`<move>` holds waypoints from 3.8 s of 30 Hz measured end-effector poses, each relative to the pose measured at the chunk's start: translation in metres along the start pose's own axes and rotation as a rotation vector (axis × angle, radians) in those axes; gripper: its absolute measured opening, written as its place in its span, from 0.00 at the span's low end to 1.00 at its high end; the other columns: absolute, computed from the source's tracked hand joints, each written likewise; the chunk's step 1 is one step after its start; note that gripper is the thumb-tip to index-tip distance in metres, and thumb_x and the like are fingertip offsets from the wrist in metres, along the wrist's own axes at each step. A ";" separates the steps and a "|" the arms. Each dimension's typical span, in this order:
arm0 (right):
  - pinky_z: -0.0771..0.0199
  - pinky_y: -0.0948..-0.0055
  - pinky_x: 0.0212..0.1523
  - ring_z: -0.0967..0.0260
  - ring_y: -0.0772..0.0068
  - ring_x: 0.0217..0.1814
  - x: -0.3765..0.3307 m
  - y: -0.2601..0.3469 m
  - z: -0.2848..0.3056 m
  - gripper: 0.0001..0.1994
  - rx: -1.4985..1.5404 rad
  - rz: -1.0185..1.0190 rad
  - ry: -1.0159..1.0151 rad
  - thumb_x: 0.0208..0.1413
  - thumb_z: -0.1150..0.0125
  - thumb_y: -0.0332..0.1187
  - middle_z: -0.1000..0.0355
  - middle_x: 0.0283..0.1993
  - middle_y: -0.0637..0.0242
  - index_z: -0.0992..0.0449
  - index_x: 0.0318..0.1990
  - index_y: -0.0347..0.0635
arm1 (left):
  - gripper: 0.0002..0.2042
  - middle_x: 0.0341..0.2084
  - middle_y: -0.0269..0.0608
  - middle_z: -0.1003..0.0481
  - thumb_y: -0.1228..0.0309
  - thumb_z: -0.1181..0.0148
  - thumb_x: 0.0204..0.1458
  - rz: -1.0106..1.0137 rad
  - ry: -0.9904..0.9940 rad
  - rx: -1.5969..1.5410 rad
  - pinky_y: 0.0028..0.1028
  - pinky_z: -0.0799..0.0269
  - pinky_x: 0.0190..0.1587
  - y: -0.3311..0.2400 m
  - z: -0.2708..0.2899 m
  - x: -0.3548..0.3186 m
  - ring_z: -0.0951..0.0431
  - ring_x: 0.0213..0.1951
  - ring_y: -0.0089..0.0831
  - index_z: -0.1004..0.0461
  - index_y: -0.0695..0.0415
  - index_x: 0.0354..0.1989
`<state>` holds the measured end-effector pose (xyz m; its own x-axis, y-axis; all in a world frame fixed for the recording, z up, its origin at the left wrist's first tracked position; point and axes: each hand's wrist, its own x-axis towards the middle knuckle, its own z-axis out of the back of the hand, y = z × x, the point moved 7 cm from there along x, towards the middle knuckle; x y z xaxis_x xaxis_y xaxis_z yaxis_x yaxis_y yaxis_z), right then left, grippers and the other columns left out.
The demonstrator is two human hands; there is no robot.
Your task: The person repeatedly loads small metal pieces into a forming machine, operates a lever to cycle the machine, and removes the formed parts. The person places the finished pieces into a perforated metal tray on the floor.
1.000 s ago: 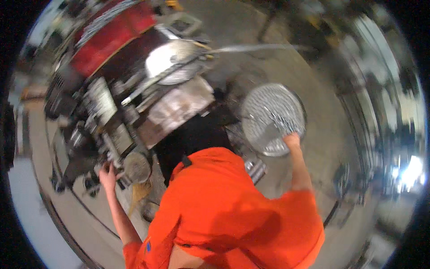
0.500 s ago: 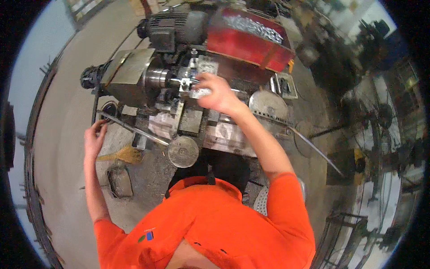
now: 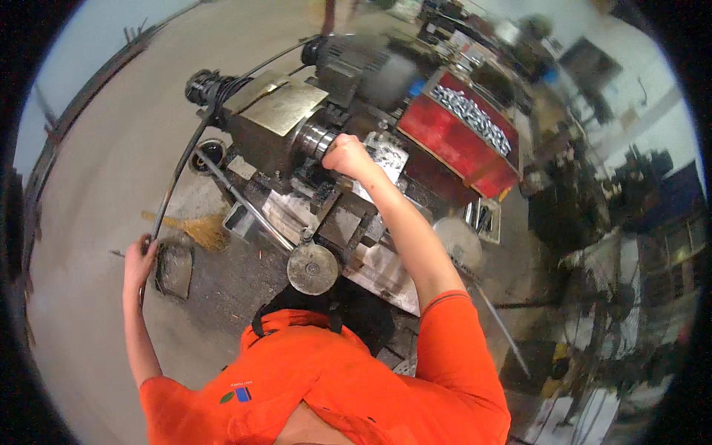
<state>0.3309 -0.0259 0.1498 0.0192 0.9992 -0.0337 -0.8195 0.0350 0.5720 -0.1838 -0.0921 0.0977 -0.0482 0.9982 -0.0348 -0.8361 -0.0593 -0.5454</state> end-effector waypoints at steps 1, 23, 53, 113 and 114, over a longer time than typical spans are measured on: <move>0.28 0.70 0.34 0.27 0.58 0.29 0.004 0.003 0.001 0.11 -0.155 0.210 -0.061 0.32 0.43 0.33 0.27 0.25 0.51 0.21 0.25 0.38 | 0.19 0.27 0.56 0.26 0.62 0.44 0.50 -0.113 -0.071 0.121 0.39 0.31 0.36 -0.011 0.000 -0.001 0.25 0.33 0.50 0.29 0.63 0.44; 0.34 0.64 0.49 0.34 0.51 0.49 -0.049 0.021 0.028 0.15 -0.153 0.200 -0.365 0.29 0.42 0.33 0.31 0.47 0.53 0.22 0.30 0.39 | 0.10 0.30 0.51 0.24 0.71 0.46 0.48 -0.417 -0.519 0.188 0.36 0.29 0.40 0.042 0.040 0.176 0.23 0.35 0.46 0.25 0.62 0.37; 0.29 0.53 0.36 0.30 0.47 0.33 -0.646 -0.321 0.001 0.16 -0.637 -1.299 -0.410 0.34 0.44 0.35 0.28 0.31 0.52 0.30 0.35 0.40 | 0.27 0.21 0.53 0.27 0.55 0.48 0.54 0.046 0.347 -0.674 0.28 0.26 0.17 -0.107 -0.174 0.135 0.25 0.16 0.36 0.36 0.72 0.46; 0.30 0.62 0.42 0.31 0.49 0.41 -0.340 -0.137 0.066 0.18 -0.175 -0.346 -0.728 0.32 0.44 0.27 0.28 0.38 0.53 0.25 0.38 0.37 | 0.24 0.31 0.55 0.25 0.47 0.51 0.50 -0.389 0.333 0.468 0.45 0.30 0.39 -0.022 -0.290 0.101 0.24 0.36 0.51 0.31 0.58 0.40; 0.30 0.62 0.43 0.31 0.50 0.41 -0.313 -0.124 0.074 0.19 -0.159 -0.378 -0.718 0.32 0.43 0.28 0.28 0.38 0.52 0.25 0.39 0.37 | 0.24 0.32 0.55 0.25 0.48 0.50 0.49 -0.417 0.377 0.427 0.44 0.30 0.39 -0.029 -0.283 0.096 0.24 0.36 0.51 0.31 0.58 0.41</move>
<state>0.4690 -0.3418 0.1500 0.6272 0.6896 0.3620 -0.7544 0.4222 0.5026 -0.0096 0.0047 -0.1267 0.4506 0.8641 -0.2242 -0.8888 0.4108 -0.2031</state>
